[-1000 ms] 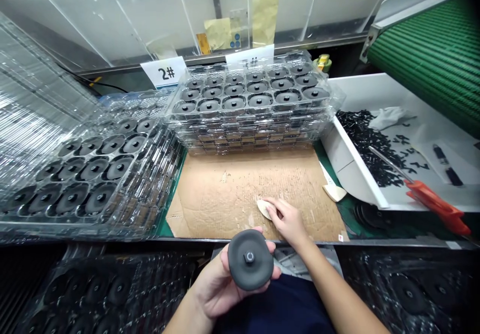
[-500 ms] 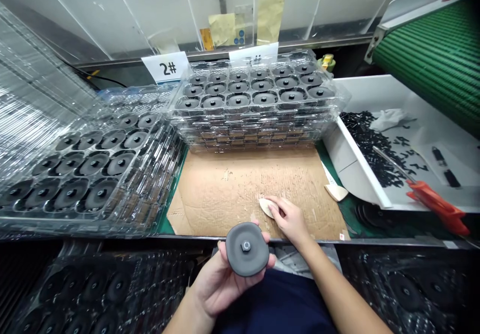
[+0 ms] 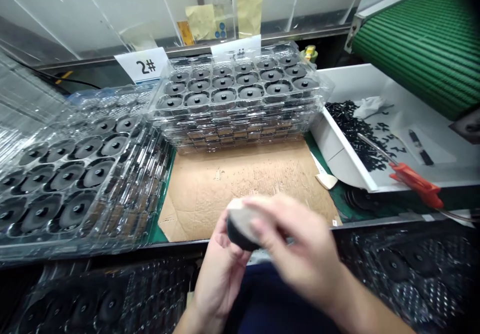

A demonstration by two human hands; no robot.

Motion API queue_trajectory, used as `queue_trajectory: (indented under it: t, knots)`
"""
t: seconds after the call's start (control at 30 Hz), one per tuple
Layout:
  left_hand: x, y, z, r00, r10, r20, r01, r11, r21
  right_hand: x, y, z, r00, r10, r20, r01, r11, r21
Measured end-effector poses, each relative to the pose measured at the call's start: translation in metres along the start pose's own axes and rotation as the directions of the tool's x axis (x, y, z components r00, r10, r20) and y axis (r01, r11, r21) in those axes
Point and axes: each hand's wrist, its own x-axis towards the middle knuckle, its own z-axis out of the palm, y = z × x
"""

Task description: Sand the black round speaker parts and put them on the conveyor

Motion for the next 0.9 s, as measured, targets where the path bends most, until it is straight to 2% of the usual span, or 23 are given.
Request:
queue_trajectory:
  t: [0.07,0.13,0.17,0.27,0.3,0.43,0.5,0.57,0.6,0.7,0.77,0.83,0.9]
  knots:
    - [0.001,-0.002,0.002,1.0,-0.022,0.007,0.022,1.0,0.019,0.002,-0.019,0.002,0.986,-0.047,0.161,0.046,0.999,0.013]
    - [0.0,-0.003,0.002,1.0,0.005,-0.031,-0.004,1.0,0.027,0.006,-0.023,0.006,0.958,-0.014,0.287,0.021,1.0,-0.019]
    - [0.0,-0.003,0.001,0.998,0.015,-0.057,-0.013,0.999,0.034,0.008,-0.023,0.009,0.96,-0.004,0.281,0.015,0.999,-0.037]
    - [-0.002,-0.001,-0.003,0.99,-0.028,-0.139,0.037,0.997,0.063,0.009,-0.018,0.016,0.994,-0.065,0.09,0.069,0.997,-0.037]
    - [-0.003,0.001,-0.005,0.988,-0.044,-0.148,0.055,0.996,0.065,0.008,-0.017,0.017,0.994,-0.074,0.083,0.075,0.997,-0.009]
    - [-0.003,0.005,-0.009,0.991,-0.015,-0.129,0.024,0.998,0.062,0.006,-0.018,0.014,0.938,-0.02,0.345,0.006,0.999,0.043]
    - [-0.002,0.006,-0.01,0.995,-0.011,-0.103,0.021,0.995,0.1,0.01,-0.019,0.016,0.961,-0.003,0.277,0.002,1.0,0.004]
    - [-0.002,0.006,-0.011,0.996,-0.046,-0.077,0.055,0.992,0.117,0.014,-0.02,0.019,0.987,-0.042,0.153,0.043,0.999,-0.005]
    - [-0.002,0.006,-0.012,0.995,-0.064,-0.078,0.072,0.991,0.11,0.014,-0.02,0.018,0.987,-0.066,0.145,0.065,0.998,0.01]
    - [-0.004,0.009,-0.018,0.989,-0.095,-0.114,0.105,0.991,0.081,0.009,-0.02,0.007,0.943,-0.072,0.325,0.058,0.997,0.052]
    - [-0.005,0.011,-0.022,0.99,-0.106,-0.09,0.113,0.991,0.077,0.001,-0.021,-0.006,0.913,0.016,0.407,-0.006,1.0,-0.026]
    - [-0.004,0.011,-0.02,0.993,-0.111,-0.049,0.113,0.992,0.051,-0.003,-0.021,-0.016,0.926,0.094,0.365,-0.033,0.985,-0.17]
    - [-0.003,0.01,-0.014,0.992,-0.124,-0.022,0.124,0.992,-0.009,-0.001,-0.021,-0.018,0.961,0.04,0.275,0.046,0.953,-0.299]
